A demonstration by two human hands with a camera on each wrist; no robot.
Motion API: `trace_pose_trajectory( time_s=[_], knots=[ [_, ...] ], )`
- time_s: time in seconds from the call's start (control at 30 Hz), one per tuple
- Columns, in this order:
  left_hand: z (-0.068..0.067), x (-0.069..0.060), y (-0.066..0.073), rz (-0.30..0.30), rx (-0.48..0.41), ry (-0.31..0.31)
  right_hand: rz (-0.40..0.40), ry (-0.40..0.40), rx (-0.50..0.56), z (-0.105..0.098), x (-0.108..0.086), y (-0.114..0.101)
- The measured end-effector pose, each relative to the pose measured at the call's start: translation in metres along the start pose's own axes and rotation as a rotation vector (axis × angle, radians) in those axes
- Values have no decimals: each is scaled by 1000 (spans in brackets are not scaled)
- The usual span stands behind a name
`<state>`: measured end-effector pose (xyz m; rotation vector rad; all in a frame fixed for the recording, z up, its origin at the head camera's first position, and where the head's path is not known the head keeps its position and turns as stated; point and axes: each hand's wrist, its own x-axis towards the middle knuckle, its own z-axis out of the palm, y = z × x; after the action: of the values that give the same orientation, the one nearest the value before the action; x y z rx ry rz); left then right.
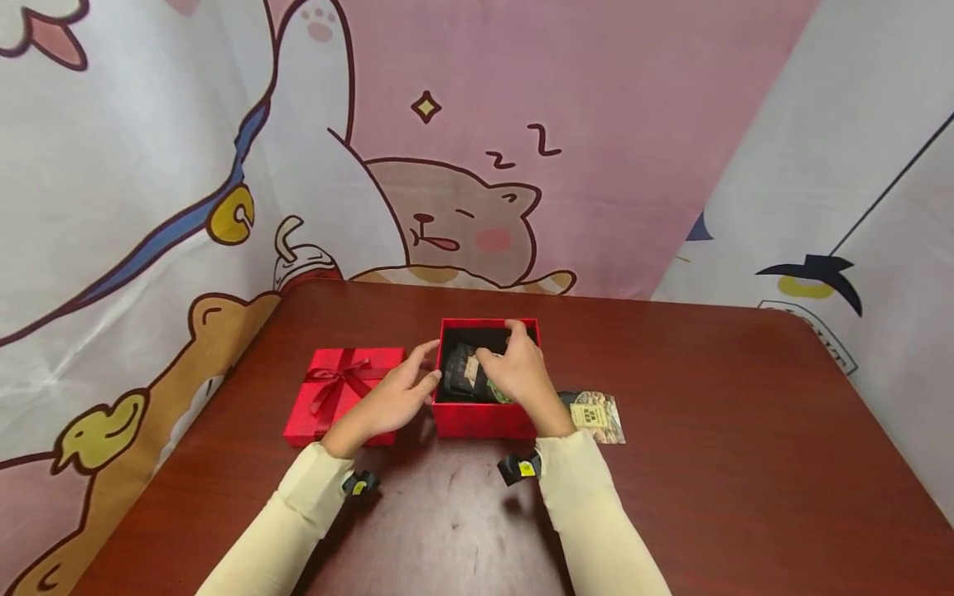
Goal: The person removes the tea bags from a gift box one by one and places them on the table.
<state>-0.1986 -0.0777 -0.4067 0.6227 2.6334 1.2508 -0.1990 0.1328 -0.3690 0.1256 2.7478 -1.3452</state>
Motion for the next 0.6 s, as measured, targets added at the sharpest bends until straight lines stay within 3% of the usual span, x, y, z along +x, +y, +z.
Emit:
trace_pose_trajectory(
  time_s=[0.27,0.6],
  knots=[
    [3,0,-1,-4,7,6,42,5,-30,5,5,4],
    [2,1,-1,-1,18,20,94,-55,-74,5,12,4]
  ],
)
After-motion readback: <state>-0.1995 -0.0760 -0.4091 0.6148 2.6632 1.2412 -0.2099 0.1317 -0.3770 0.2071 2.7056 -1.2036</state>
